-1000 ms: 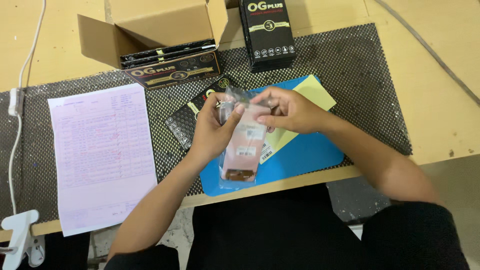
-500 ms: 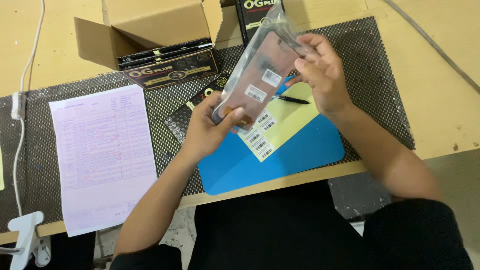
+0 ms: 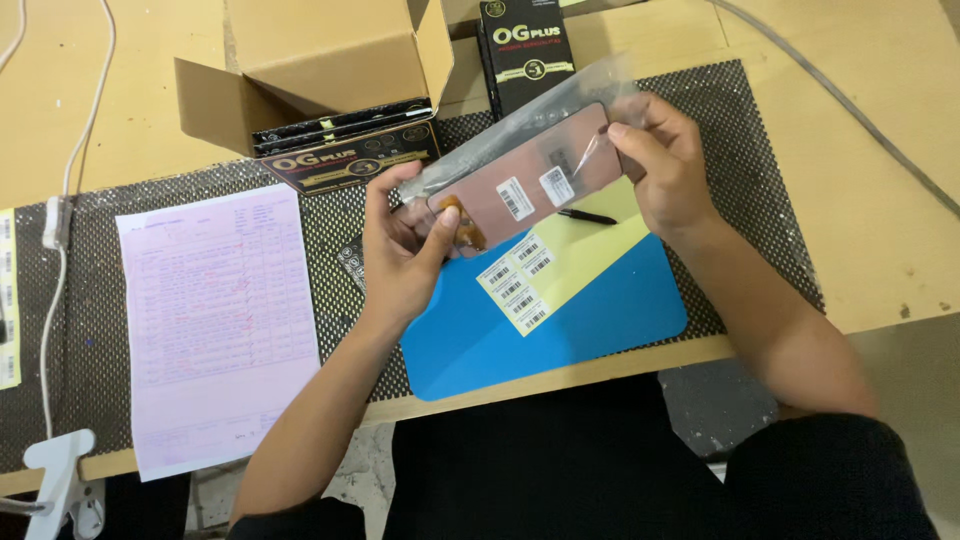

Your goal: The person repeatedly picks up a smartphone screen, writes on its label with a pen, places it into a plastic sleeve, and then inserts the sleeve into a branded box. This sequence is performed multiple times with different screens.

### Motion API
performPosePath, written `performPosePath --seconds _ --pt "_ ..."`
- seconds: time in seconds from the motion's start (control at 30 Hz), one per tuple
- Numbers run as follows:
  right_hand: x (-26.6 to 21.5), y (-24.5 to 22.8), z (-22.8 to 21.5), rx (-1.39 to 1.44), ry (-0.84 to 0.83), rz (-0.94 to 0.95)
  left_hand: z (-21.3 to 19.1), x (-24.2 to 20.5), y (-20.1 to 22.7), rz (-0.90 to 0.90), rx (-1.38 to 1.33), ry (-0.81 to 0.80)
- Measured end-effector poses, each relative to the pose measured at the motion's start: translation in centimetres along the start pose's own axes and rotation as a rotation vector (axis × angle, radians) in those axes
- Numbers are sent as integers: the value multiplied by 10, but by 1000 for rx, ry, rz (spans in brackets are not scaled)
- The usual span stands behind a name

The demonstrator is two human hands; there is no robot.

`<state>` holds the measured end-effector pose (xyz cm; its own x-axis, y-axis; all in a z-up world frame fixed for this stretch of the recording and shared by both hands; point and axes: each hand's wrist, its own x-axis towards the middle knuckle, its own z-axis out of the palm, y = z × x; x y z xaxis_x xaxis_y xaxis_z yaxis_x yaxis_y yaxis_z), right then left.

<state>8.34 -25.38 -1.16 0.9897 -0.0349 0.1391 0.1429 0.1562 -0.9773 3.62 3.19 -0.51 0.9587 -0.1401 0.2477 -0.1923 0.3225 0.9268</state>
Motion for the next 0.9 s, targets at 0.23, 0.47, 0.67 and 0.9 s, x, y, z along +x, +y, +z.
performPosePath --seconds 0.23,0.47,0.67,0.9 --pt "6 4 -10 367 -181 25 -6 0 -3 -9 -41 82" --pt "13 -27 -4 -498 -109 -728 -7 1 5 -178 -157 161" --pt "14 -21 -11 -751 -282 -954 -11 5 -4 -353 -222 194" --pt "7 6 -35 -390 -127 -439 -27 10 -26 -181 228 -36"
